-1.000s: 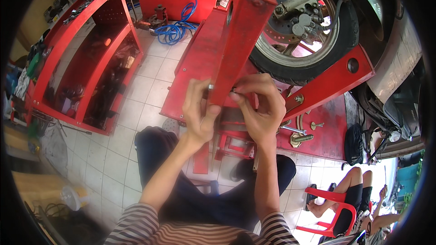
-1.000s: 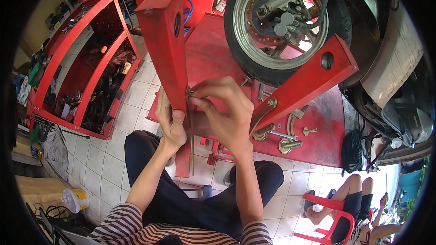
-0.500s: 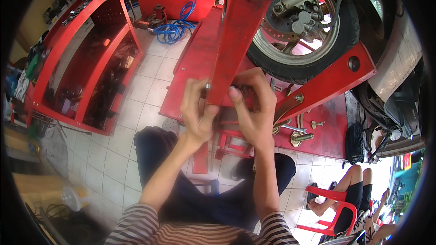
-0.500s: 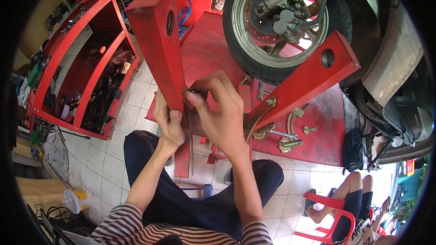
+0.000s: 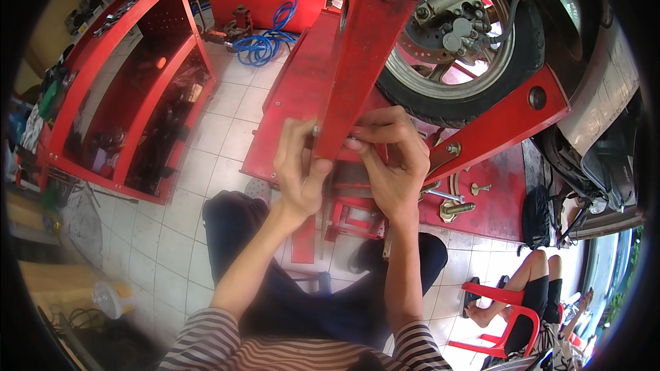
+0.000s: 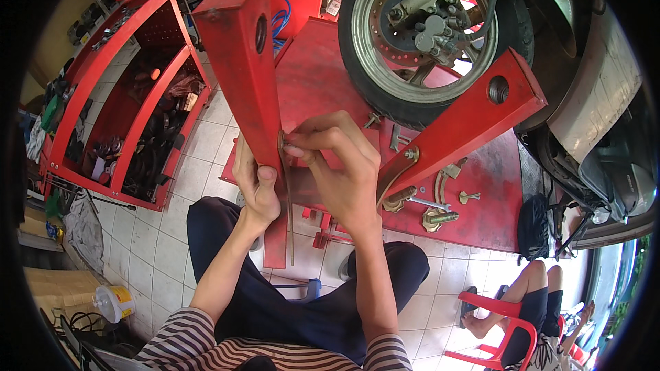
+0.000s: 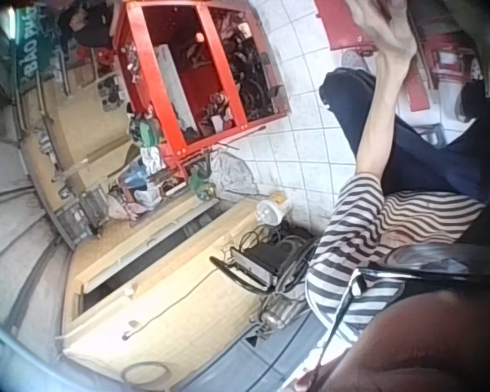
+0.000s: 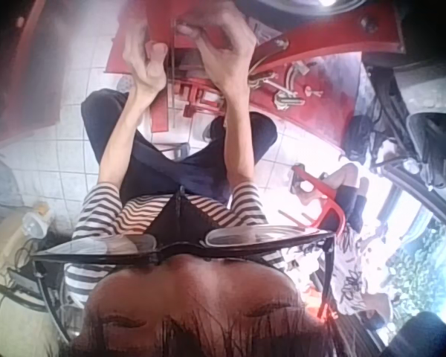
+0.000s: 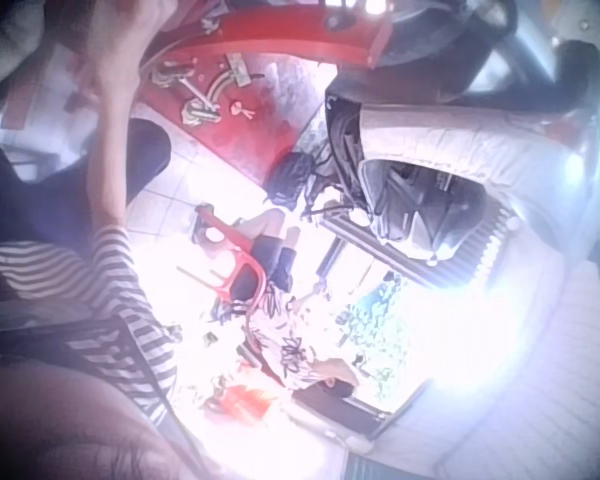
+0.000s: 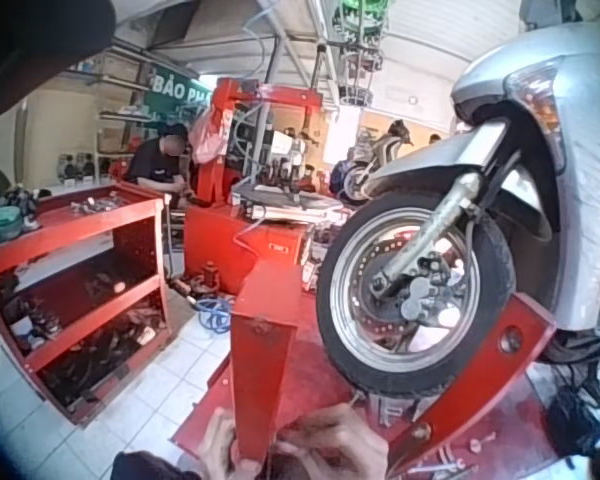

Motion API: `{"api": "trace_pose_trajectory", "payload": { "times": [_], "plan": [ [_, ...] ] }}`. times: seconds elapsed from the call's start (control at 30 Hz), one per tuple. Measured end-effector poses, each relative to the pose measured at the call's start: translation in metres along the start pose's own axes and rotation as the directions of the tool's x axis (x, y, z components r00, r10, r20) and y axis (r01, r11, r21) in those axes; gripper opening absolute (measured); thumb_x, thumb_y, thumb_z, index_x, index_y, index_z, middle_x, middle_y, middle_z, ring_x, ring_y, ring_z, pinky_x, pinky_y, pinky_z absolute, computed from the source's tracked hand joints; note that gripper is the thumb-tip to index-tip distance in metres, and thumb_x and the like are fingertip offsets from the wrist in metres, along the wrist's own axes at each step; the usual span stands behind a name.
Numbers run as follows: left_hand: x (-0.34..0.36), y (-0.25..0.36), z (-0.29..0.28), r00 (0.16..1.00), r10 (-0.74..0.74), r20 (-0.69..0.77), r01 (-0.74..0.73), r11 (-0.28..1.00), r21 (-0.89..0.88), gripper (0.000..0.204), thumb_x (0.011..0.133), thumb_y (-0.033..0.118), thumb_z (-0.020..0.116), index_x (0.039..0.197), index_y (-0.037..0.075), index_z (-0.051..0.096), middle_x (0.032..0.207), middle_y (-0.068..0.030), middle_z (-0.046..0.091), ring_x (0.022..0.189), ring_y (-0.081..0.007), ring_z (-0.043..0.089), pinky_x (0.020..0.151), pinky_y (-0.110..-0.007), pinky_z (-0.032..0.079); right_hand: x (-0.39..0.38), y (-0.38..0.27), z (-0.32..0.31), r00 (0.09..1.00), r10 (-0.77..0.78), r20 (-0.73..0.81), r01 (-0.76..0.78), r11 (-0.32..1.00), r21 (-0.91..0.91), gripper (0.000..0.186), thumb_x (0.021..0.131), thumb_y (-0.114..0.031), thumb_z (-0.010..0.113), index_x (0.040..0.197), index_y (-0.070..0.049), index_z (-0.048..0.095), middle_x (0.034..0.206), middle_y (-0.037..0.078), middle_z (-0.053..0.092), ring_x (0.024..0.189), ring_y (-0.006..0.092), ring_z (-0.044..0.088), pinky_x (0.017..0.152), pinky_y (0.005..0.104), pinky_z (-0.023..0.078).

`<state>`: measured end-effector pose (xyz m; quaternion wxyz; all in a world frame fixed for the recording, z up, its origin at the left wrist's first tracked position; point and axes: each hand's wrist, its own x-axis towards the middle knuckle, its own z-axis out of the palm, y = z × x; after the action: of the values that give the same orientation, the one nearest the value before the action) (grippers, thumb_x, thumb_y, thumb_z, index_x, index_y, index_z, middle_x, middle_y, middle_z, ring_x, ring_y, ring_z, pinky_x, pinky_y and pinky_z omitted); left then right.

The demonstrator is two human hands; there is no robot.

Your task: The person manipulates a large threaded bolt on a red stand by hand, then uses a wrench to turn a smaller bolt on the side of the stand.

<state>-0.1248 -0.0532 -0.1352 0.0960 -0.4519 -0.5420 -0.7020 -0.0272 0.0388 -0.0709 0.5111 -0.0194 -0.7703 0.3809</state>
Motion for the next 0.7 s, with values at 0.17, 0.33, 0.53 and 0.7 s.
{"api": "trace_pose_trajectory", "payload": {
  "times": [0.17, 0.33, 0.53, 0.7],
  "plan": [
    [0.0, 0.001, 0.0, 1.0, -0.011, 0.003, 0.011, 1.0, -0.004, 0.062, 0.093, 0.052, 0.053, 0.116, -0.005, 0.057, 0.093, -0.0138, 0.052, 0.08, -0.024, 0.057, 0.069, -0.033, 0.047, 0.002, -0.002, -0.005, 0.999, 0.03, 0.036, -0.031, 0.999, 0.04, 0.024, 0.069, 0.011, 0.074, 0.087, -0.001, 0.063, 0.089, 0.009, 0.067, 0.079, 0.021, 0.065, 0.066, 0.0317, 0.052],
    [0.0, 0.001, 0.0, 1.0, -0.005, 0.003, 0.005, 1.0, 0.008, 0.062, 0.093, 0.052, 0.053, 0.116, -0.005, 0.057, 0.092, -0.0139, 0.052, 0.08, -0.0243, 0.057, 0.069, -0.034, 0.046, 0.0, -0.001, 0.001, 0.997, 0.07, -0.037, -0.068, 0.996, 0.058, 0.03, 0.067, 0.012, 0.074, 0.093, 0.0, 0.063, 0.088, 0.009, 0.067, 0.079, 0.0204, 0.065, 0.068, 0.0308, 0.052],
    [0.0, -0.001, 0.0, 1.0, -0.004, 0.002, 0.004, 1.0, -0.007, 0.062, 0.093, 0.052, 0.053, 0.117, -0.005, 0.057, 0.092, -0.0141, 0.052, 0.08, -0.0246, 0.056, 0.069, -0.034, 0.046, 0.001, -0.005, 0.001, 0.998, 0.044, -0.035, -0.042, 0.997, 0.06, 0.035, 0.067, 0.015, 0.073, 0.098, 0.0, 0.061, 0.09, 0.01, 0.067, 0.079, 0.0189, 0.065, 0.069, 0.0303, 0.053],
    [0.0, 0.001, 0.0, 1.0, -0.007, -0.002, 0.007, 1.0, 0.004, 0.062, 0.093, 0.052, 0.053, 0.117, -0.005, 0.057, 0.093, -0.0141, 0.052, 0.081, -0.0246, 0.056, 0.07, -0.034, 0.046, 0.002, -0.004, -0.001, 0.999, 0.038, 0.011, -0.039, 0.995, 0.096, 0.036, 0.069, 0.016, 0.071, 0.099, 0.0, 0.06, 0.094, 0.011, 0.066, 0.079, 0.0185, 0.065, 0.069, 0.0295, 0.053]
  ]
}}
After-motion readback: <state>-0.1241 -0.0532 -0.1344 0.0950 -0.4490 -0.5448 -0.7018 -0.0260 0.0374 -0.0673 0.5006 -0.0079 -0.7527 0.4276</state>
